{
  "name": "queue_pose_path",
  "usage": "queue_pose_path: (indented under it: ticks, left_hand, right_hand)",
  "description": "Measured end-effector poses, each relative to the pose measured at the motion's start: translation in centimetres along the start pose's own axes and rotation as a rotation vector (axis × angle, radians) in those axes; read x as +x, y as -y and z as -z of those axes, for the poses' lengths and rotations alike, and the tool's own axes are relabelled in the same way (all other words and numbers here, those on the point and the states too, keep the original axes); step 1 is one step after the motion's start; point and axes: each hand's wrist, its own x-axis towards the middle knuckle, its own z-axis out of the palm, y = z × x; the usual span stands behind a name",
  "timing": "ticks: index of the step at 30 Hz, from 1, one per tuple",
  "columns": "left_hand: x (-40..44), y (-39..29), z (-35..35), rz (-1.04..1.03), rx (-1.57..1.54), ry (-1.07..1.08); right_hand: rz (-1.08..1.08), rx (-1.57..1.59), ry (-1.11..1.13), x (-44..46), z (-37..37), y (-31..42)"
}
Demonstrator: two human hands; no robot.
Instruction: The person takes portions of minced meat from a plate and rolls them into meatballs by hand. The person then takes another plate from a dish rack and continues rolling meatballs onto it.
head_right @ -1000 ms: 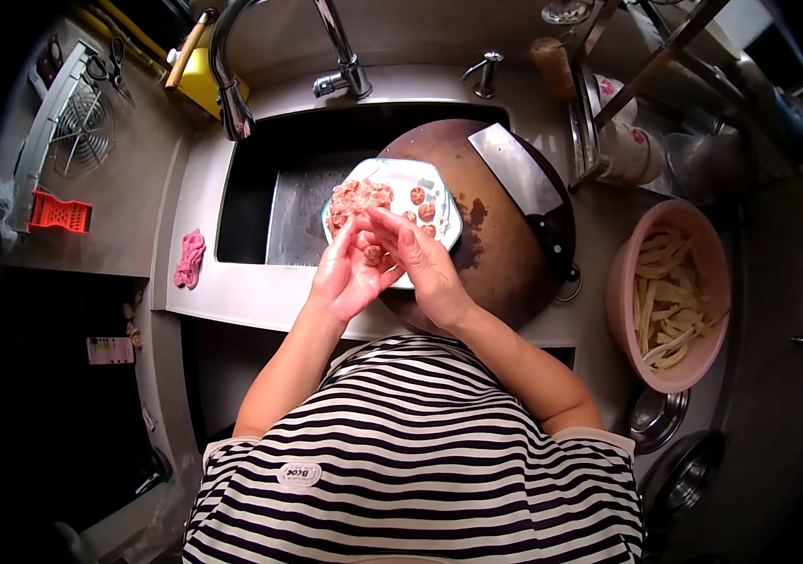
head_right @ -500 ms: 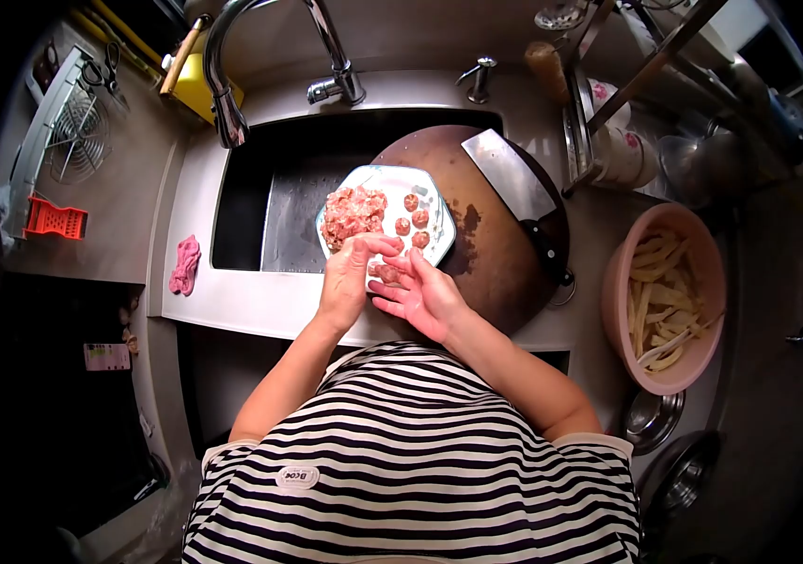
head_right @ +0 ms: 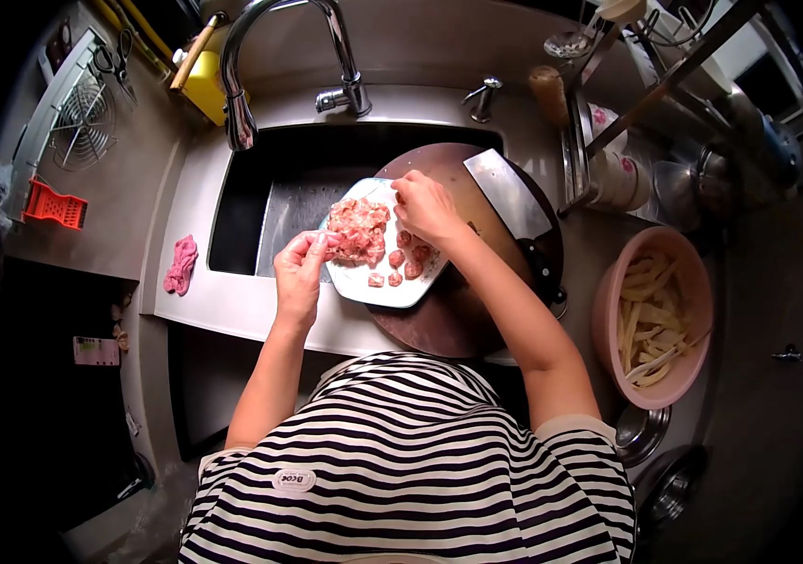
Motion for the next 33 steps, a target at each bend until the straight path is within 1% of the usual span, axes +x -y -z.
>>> queue_pose_path:
  ticks: [2,5,8,11,12,14,15,16,18,19,22,25,28,31,33]
  left_hand:
    - [0.2,0.1,0.7,0.012,0.013,-0.016]
    - [0.4,0.4,1.6,0.034,0.028,-0.057]
    - [0.8,0.1,2.0,0.045,0.016,-0.075]
    - [1.1,0.1,2.2,0.030,0.045,-0.088]
    - [1.2,0.2,2.3,0.026,0.052,-0.092]
    - [1.4,1.3,2.2,-0.047,0.121,-0.091]
    - [1.6,2.3,2.2,-0.118,0.202,-0.071]
    - [1.5,2.1,2.2,-0.128,0.391,-0.040]
    - [1.1,2.0,1.7,-0.242,0.686,-0.012]
    - [1.1,2.3,1.5,-0.249,0.704,0.012]
    - [0.9,3.8,1.2,-0.259,0.731,0.067]
    - [0.5,4.1,0.6,-0.248,0.710,0.068]
    - [0.7,4.5,0.7,-0.276,0.744,0.035]
    - [0.6,4.6,0.9,-0.265,0.709,0.019]
    - [0.6,4.7,1.0,-0.260,0.696,0.011]
  right_hand:
    - [0.013,-0.015,-0.014,0.1,-0.1,-0.2]
    - [-0.071,0.022,0.085,0.2,0.2,0.0]
    - [-0.092,0.023,0.131,0.4,0.3,-0.2]
    - [0.005,-0.053,0.102,0.6,0.5,0.0]
    - [0.099,-0.087,0.120,0.7,0.5,0.2]
    - [0.285,-0.150,0.154,0.9,0.6,1.0]
    - [0.358,-0.164,0.155,0.9,-0.1,0.7]
    - [0.376,-0.189,0.148,1.0,-0.6,0.7]
    - [0.414,-0.242,0.135,1.3,-1.3,0.7]
    - [0.441,-0.234,0.132,1.5,-1.3,0.7]
    - [0.394,-0.276,0.273,2.0,-1.4,0.9]
    - [0.423,-0.273,0.281,2.4,-1.2,0.8]
    - [0.361,-0.236,0.336,2.8,-0.7,1.2]
    - [0.302,-0.120,0.374,2.8,-0.8,0.9]
    - [0.311,-0.164,0.362,2.6,-0.9,1.1]
